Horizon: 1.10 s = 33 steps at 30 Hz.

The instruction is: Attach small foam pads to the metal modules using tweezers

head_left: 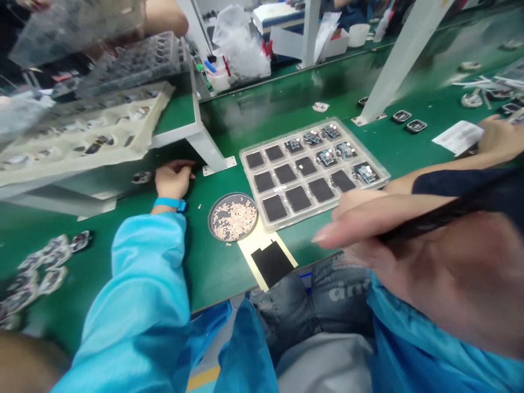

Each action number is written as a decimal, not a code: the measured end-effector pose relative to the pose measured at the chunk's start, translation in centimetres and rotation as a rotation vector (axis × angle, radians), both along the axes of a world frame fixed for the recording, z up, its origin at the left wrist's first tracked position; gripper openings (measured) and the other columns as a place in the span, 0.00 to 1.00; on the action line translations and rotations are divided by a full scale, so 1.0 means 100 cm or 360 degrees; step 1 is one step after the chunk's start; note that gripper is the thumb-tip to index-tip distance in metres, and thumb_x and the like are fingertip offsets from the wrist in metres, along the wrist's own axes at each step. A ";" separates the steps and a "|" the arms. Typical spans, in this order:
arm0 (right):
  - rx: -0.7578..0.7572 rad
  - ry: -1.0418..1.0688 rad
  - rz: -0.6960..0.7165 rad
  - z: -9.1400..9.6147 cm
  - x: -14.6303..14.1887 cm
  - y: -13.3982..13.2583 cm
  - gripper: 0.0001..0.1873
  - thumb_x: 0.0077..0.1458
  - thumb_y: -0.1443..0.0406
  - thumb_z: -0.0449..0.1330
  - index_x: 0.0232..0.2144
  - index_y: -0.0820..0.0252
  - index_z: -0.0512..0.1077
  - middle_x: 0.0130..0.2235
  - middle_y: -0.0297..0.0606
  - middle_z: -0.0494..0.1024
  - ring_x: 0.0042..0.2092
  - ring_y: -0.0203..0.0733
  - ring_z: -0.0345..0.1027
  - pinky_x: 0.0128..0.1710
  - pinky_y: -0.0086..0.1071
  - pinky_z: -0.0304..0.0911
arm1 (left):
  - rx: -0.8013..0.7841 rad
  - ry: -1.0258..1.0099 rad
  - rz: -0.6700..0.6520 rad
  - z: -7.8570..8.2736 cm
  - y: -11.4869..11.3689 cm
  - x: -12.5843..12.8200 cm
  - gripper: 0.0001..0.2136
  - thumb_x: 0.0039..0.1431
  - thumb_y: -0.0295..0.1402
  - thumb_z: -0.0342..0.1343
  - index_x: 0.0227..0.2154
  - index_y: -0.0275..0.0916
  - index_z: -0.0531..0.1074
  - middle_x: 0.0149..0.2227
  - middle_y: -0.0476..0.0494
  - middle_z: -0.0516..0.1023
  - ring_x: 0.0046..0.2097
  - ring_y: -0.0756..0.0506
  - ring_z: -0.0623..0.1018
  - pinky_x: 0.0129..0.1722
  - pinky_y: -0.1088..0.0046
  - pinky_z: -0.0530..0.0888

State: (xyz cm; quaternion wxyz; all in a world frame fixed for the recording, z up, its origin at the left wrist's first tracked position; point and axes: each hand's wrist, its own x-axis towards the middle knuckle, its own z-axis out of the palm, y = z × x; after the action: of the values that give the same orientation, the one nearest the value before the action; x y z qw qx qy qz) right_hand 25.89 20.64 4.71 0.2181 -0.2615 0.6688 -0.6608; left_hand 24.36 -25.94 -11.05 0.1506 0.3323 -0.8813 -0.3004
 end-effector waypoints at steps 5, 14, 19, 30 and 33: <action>-0.0265 -0.0378 0.0110 -0.042 -0.009 0.000 0.24 0.69 0.50 0.52 0.41 0.57 0.82 0.22 0.32 0.60 0.24 0.27 0.52 0.21 0.25 0.48 | -0.0083 0.0020 0.0097 -0.004 0.001 -0.001 0.19 0.62 0.35 0.54 0.51 0.34 0.80 0.31 0.50 0.81 0.33 0.54 0.76 0.34 0.80 0.67; -0.0456 0.0061 -0.0269 -0.129 -0.025 -0.012 0.25 0.71 0.53 0.51 0.26 0.63 0.68 0.23 0.31 0.59 0.25 0.29 0.52 0.25 0.27 0.46 | -0.0119 -0.0208 0.0109 0.000 -0.005 -0.001 0.18 0.64 0.39 0.53 0.54 0.46 0.79 0.35 0.51 0.82 0.41 0.49 0.79 0.38 0.77 0.67; -0.0414 0.0420 -0.0105 -0.155 -0.022 -0.014 0.26 0.72 0.54 0.50 0.24 0.63 0.66 0.23 0.31 0.63 0.26 0.28 0.58 0.29 0.27 0.52 | -0.0128 -0.0349 0.0117 0.009 -0.004 -0.003 0.17 0.64 0.38 0.54 0.53 0.47 0.79 0.35 0.50 0.82 0.44 0.43 0.79 0.35 0.74 0.66; -0.0080 0.0205 0.0183 -0.133 -0.037 -0.023 0.26 0.70 0.50 0.53 0.32 0.65 0.77 0.25 0.31 0.67 0.27 0.26 0.59 0.31 0.21 0.55 | -0.0182 -0.0560 0.0101 0.005 -0.018 -0.009 0.20 0.64 0.46 0.50 0.56 0.54 0.75 0.43 0.51 0.83 0.48 0.39 0.78 0.38 0.70 0.69; -0.0083 0.0196 0.0176 -0.134 -0.037 -0.025 0.27 0.69 0.49 0.53 0.32 0.66 0.77 0.25 0.31 0.66 0.28 0.26 0.59 0.32 0.21 0.55 | -0.0253 -0.0586 0.0058 0.003 -0.020 -0.010 0.22 0.62 0.48 0.49 0.56 0.54 0.75 0.47 0.49 0.82 0.47 0.38 0.77 0.39 0.68 0.71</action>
State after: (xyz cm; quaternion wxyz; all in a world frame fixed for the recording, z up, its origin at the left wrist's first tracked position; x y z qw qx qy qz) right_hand 22.19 18.18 -8.70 0.2058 -0.3436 0.6481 -0.6477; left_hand 23.39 -27.98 -10.72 0.0182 0.3845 -0.9087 -0.1614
